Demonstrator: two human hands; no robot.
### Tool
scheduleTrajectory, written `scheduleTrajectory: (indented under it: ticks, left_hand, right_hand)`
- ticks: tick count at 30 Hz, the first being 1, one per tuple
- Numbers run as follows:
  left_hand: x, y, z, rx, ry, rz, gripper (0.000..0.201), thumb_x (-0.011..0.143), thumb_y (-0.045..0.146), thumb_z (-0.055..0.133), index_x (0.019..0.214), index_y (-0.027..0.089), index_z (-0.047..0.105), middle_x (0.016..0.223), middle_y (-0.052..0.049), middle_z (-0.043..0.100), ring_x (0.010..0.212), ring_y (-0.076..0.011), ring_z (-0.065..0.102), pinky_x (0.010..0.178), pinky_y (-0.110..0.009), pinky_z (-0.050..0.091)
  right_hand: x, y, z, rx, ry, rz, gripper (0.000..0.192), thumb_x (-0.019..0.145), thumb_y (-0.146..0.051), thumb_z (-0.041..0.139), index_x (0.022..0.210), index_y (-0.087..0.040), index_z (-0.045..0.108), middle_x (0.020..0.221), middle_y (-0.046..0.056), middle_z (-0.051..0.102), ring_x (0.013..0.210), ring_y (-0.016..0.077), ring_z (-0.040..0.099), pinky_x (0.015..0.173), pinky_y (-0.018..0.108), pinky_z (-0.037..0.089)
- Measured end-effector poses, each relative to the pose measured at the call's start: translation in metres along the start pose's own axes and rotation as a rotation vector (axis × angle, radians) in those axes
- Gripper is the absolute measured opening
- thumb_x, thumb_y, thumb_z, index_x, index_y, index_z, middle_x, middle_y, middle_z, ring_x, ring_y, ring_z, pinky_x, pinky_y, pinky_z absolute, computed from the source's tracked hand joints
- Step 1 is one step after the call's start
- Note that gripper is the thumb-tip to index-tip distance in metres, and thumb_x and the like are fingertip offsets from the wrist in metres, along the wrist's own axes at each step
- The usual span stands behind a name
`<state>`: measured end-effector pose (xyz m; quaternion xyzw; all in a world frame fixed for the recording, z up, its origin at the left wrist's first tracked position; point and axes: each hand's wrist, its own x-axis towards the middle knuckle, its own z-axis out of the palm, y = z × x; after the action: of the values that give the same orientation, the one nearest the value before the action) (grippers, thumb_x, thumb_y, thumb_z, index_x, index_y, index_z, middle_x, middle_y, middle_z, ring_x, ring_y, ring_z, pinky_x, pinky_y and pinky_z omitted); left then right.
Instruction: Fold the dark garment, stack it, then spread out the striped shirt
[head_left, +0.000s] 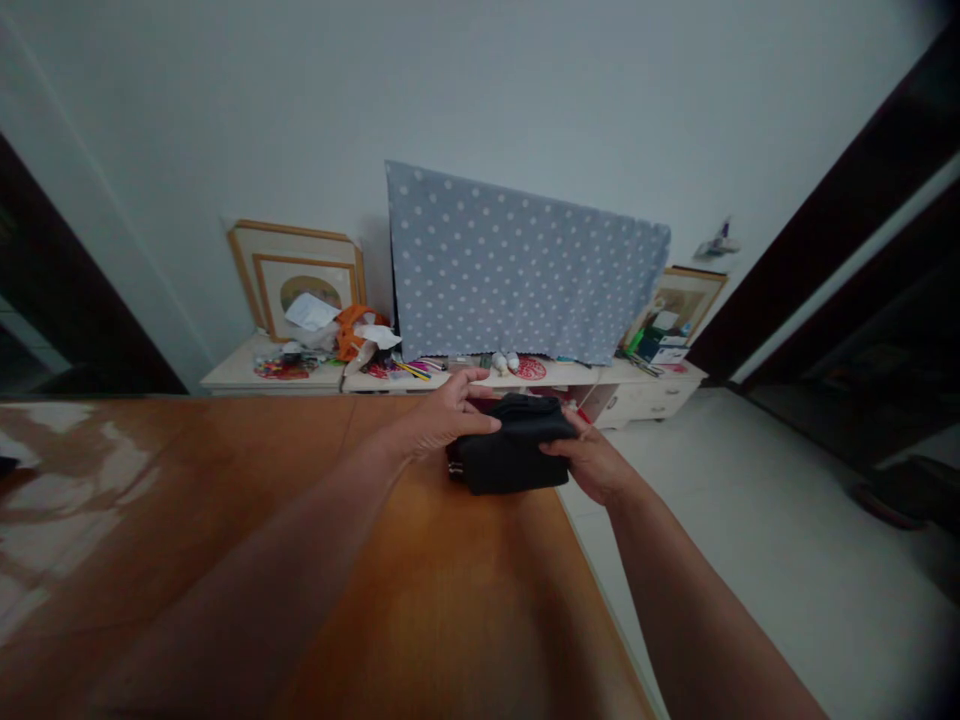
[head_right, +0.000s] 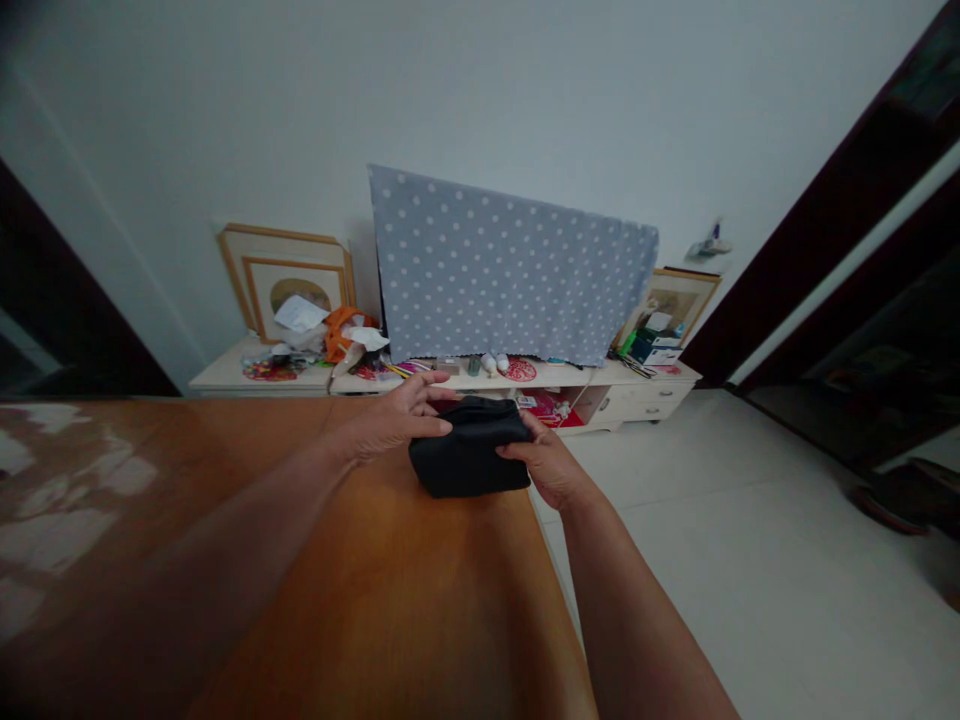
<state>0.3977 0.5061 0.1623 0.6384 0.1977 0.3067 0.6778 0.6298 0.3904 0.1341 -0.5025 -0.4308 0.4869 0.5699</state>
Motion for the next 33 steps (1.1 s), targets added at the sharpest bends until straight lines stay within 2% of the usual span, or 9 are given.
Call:
scheduleTrajectory:
  ticks: [3,6,9,11,15,18,23,27,33]
  left_hand:
    - [-0.004,0.01,0.003,0.111,-0.176,-0.077,0.081,0.069,0.029,0.084,0.141,0.026,0.048,0.129,-0.014,0.063,0.108,-0.0295,0.064,0.088,-0.039,0.05]
    - [-0.007,0.013,0.008,0.336,-0.302,-0.021,0.057,0.07,0.039,0.083,0.122,0.025,0.066,0.113,-0.008,0.07,0.1,-0.0303,0.066,0.083,-0.036,0.051]
    - [-0.011,0.007,0.013,0.633,-0.252,0.142,0.039,0.061,0.042,0.088,0.093,0.025,0.074,0.091,-0.006,0.07,0.092,-0.0301,0.064,0.082,-0.036,0.049]
    - [-0.015,0.001,0.013,0.71,-0.198,0.224,0.034,0.062,0.04,0.087,0.089,0.024,0.073,0.088,-0.005,0.068,0.09,-0.0289,0.062,0.082,-0.035,0.048]
    - [-0.027,-0.011,0.006,0.513,-0.209,0.185,0.025,0.079,0.032,0.071,0.103,0.023,0.07,0.097,-0.005,0.069,0.09,-0.0244,0.063,0.079,-0.031,0.049]
    - [-0.038,-0.018,-0.003,0.345,-0.191,0.104,0.029,0.079,0.027,0.071,0.108,0.023,0.069,0.103,-0.005,0.07,0.094,-0.0231,0.064,0.081,-0.031,0.05]
    - [-0.053,-0.028,-0.016,0.202,-0.152,-0.041,0.041,0.076,0.026,0.076,0.116,0.023,0.066,0.111,-0.005,0.07,0.096,-0.0216,0.066,0.085,-0.033,0.052]
    - [-0.058,-0.031,-0.017,0.036,-0.115,-0.06,0.051,0.075,0.029,0.08,0.123,0.022,0.062,0.122,-0.007,0.068,0.108,-0.0234,0.064,0.097,-0.038,0.049]
    - [-0.044,-0.028,-0.007,-0.272,0.021,-0.193,0.061,0.078,0.041,0.079,0.132,0.021,0.057,0.127,-0.014,0.067,0.109,-0.0281,0.066,0.096,-0.045,0.051]
  right_hand:
    - [-0.01,-0.007,0.004,-0.154,-0.09,-0.026,0.052,0.066,-0.015,0.075,0.116,-0.027,0.069,0.107,-0.002,0.072,0.1,0.0226,0.062,0.09,0.032,0.046]
    - [-0.016,-0.009,0.012,-0.253,-0.144,-0.084,0.048,0.067,-0.015,0.072,0.113,-0.026,0.071,0.106,-0.002,0.071,0.102,0.0233,0.06,0.093,0.034,0.044]
    - [-0.018,-0.008,0.025,-0.318,-0.096,-0.137,0.043,0.068,-0.015,0.07,0.11,-0.025,0.071,0.103,-0.001,0.071,0.101,0.0244,0.061,0.095,0.036,0.044]
    - [-0.021,-0.009,0.033,-0.357,-0.04,-0.186,0.043,0.069,-0.014,0.07,0.111,-0.026,0.071,0.105,0.0,0.071,0.102,0.0251,0.061,0.098,0.039,0.044]
    - [-0.038,-0.02,0.04,-0.391,-0.113,-0.227,0.068,0.069,-0.019,0.079,0.133,-0.03,0.061,0.13,0.003,0.063,0.123,0.0288,0.054,0.111,0.044,0.037]
    - [-0.058,-0.029,0.032,-0.439,-0.206,-0.143,0.097,0.068,-0.025,0.085,0.152,-0.034,0.038,0.151,0.006,0.046,0.137,0.0313,0.043,0.116,0.049,0.031]
    - [-0.08,-0.018,0.014,-0.571,-0.261,-0.06,0.11,0.068,-0.036,0.087,0.157,-0.033,0.023,0.161,0.007,0.03,0.146,0.0309,0.031,0.12,0.053,0.021]
    - [-0.079,0.01,0.017,-0.475,-0.316,0.016,0.09,0.072,-0.039,0.084,0.151,-0.03,0.04,0.154,0.006,0.043,0.142,0.0295,0.038,0.12,0.053,0.023]
    - [-0.061,0.035,0.032,-0.002,-0.226,0.127,0.053,0.082,-0.042,0.075,0.131,-0.026,0.062,0.134,0.004,0.064,0.121,0.0247,0.06,0.105,0.042,0.046]
